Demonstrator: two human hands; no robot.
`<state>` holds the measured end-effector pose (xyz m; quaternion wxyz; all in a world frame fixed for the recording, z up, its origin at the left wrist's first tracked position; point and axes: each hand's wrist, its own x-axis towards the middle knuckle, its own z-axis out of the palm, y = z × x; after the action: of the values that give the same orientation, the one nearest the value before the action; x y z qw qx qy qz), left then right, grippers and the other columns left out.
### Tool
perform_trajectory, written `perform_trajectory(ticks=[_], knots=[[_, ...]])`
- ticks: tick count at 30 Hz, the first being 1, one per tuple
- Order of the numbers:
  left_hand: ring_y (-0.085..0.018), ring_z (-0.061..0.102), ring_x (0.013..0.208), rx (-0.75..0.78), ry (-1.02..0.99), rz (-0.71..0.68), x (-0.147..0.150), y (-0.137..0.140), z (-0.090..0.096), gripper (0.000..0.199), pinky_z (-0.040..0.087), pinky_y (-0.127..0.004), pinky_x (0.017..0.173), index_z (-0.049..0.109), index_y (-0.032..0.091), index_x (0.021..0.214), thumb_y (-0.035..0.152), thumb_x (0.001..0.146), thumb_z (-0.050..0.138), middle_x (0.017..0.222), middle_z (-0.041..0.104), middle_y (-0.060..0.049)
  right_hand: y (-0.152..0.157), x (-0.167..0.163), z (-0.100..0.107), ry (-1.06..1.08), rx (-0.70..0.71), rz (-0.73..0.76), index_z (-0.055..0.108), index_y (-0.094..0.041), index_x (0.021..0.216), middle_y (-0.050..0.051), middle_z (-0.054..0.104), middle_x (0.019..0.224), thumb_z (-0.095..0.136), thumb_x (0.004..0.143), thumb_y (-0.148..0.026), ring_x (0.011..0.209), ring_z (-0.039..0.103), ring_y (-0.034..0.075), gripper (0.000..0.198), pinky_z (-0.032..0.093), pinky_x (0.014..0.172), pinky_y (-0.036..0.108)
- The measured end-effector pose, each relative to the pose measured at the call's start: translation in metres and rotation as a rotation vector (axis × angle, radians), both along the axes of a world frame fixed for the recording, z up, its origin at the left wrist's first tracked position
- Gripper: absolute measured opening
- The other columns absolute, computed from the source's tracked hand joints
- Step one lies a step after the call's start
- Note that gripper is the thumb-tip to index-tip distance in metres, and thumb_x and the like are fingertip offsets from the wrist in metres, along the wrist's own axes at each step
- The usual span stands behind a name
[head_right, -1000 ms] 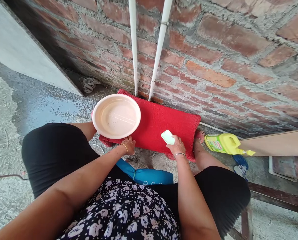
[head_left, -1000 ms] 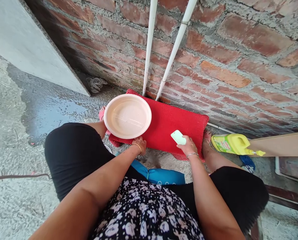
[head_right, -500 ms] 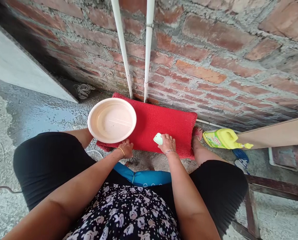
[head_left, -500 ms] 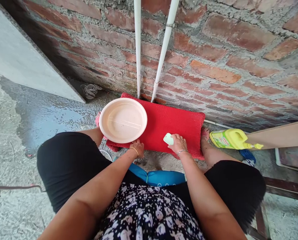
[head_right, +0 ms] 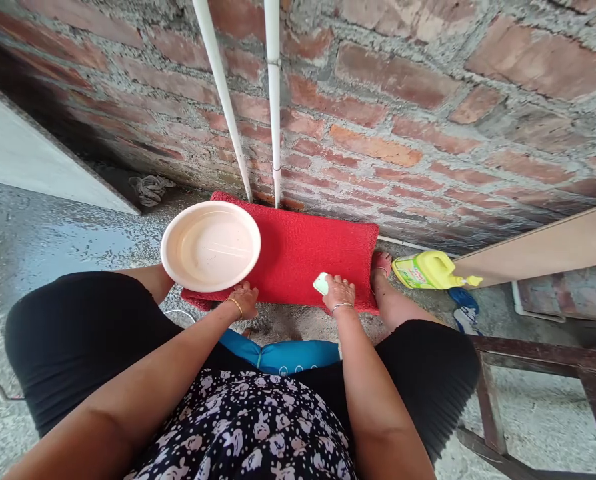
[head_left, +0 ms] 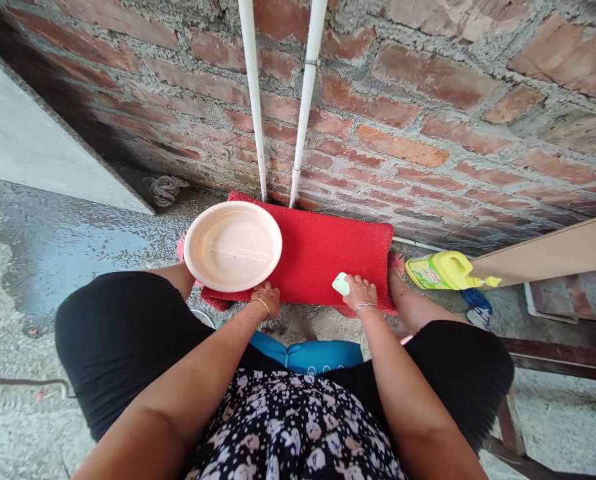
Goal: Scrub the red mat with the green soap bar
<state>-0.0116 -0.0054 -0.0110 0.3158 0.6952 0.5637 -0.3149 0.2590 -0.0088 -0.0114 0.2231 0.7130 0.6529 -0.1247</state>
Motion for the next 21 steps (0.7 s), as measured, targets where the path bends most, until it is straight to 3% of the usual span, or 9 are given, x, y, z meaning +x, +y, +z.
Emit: perform_trajectory(ticks=[3,9,16,21], knots=[[-0.041,0.037,0.125,0.002,0.003,-0.007,0.000,0.000,0.001,0.068,0.040,-0.046,0.092,0.045,0.010,0.125,0.033,0.064,0.065,0.135,0.033,-0.025,-0.002,0.010,0.005,-0.057,0.018,-0.068,0.047,-0.027,0.121,0.008,0.054,0.113,0.056,0.075,-0.027,0.100,0.049,0.023,0.047,0.029,0.078,0.035],[-0.040,0.038,0.124,-0.001,-0.004,-0.017,-0.001,0.001,-0.001,0.068,0.040,-0.046,0.093,0.044,0.009,0.125,0.035,0.065,0.064,0.135,0.033,-0.026,-0.005,-0.020,-0.003,0.064,-0.029,0.100,0.047,-0.031,0.120,0.006,0.053,0.114,0.055,0.074,-0.026,0.101,0.048,0.022,0.047,0.028,0.078,0.034],[-0.041,0.038,0.124,0.011,0.016,0.004,0.001,0.000,-0.002,0.060,0.042,-0.047,0.092,0.044,0.010,0.126,0.032,0.071,0.058,0.135,0.033,-0.025,-0.008,0.013,0.004,-0.089,-0.062,-0.031,0.046,-0.026,0.123,0.011,0.053,0.115,0.050,0.078,-0.024,0.101,0.049,0.025,0.045,0.029,0.079,0.037],[-0.038,0.041,0.122,0.035,0.042,0.033,0.002,-0.003,0.002,0.053,0.044,-0.047,0.089,0.045,0.012,0.125,0.030,0.076,0.054,0.135,0.034,-0.024,-0.015,-0.030,0.002,0.052,-0.054,0.177,0.047,-0.028,0.120,0.009,0.053,0.115,0.049,0.079,-0.024,0.103,0.048,0.024,0.041,0.029,0.081,0.037]])
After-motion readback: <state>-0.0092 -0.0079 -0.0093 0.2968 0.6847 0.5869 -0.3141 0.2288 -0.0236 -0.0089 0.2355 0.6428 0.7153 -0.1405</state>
